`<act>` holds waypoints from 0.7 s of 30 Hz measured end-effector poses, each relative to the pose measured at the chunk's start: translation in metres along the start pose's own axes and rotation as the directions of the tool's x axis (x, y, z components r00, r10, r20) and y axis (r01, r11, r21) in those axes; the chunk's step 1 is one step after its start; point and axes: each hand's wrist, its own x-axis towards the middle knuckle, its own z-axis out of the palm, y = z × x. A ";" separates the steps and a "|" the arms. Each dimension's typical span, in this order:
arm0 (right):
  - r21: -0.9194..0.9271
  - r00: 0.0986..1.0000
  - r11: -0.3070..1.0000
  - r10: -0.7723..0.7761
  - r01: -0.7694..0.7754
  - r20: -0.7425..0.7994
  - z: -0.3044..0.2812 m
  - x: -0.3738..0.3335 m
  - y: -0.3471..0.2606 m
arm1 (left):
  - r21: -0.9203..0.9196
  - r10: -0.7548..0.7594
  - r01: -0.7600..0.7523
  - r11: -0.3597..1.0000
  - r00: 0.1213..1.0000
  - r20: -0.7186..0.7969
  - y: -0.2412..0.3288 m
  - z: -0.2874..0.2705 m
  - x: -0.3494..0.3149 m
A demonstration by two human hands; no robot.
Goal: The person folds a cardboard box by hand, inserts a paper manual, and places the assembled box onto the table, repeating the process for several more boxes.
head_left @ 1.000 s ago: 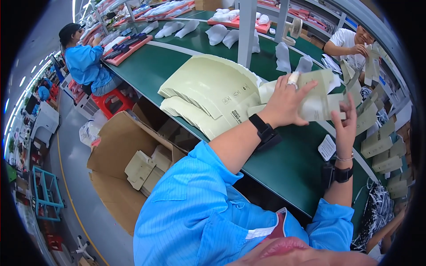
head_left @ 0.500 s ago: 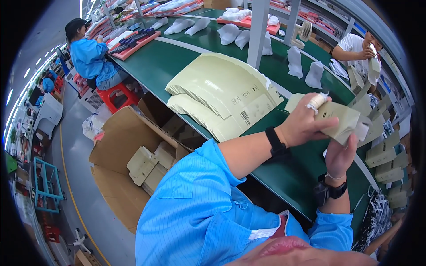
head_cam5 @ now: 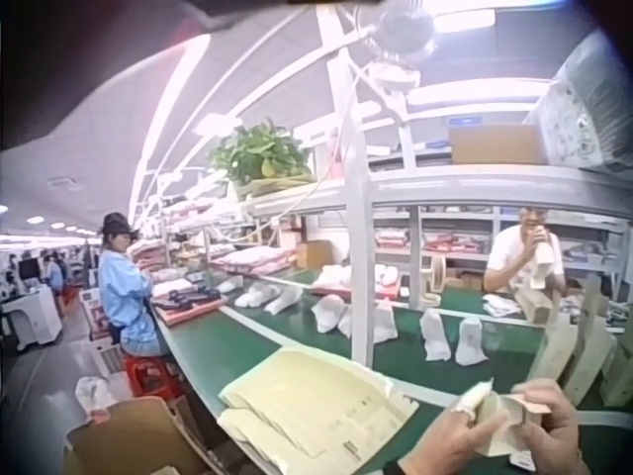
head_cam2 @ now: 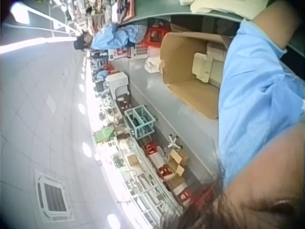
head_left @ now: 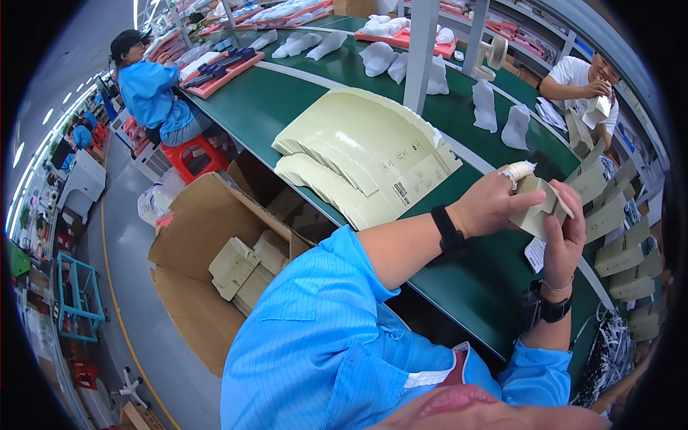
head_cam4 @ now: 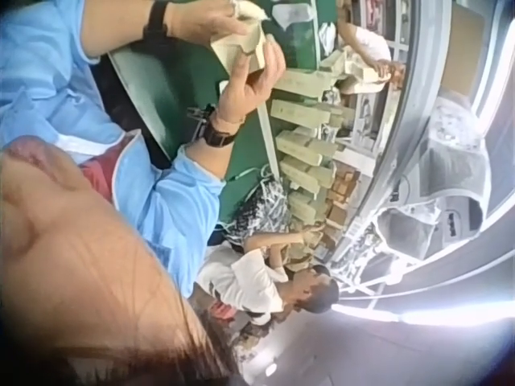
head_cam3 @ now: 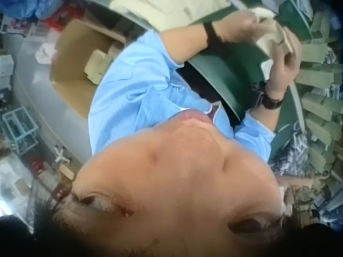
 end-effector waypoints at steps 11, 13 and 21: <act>-0.315 0.987 0.937 0.159 -0.151 0.000 0.003 0.009 -0.017 | 0.042 0.092 -0.096 0.994 0.992 0.083 -0.008 -0.004 -0.001; -0.422 0.998 0.906 0.054 -0.040 0.020 -0.006 0.003 -0.001 | 0.042 0.103 -0.107 0.993 0.991 0.087 -0.009 -0.002 0.002; -0.620 0.971 0.750 -0.219 0.230 0.095 0.004 0.010 -0.019 | -0.046 -0.076 0.073 0.996 0.996 -0.051 -0.011 -0.005 0.002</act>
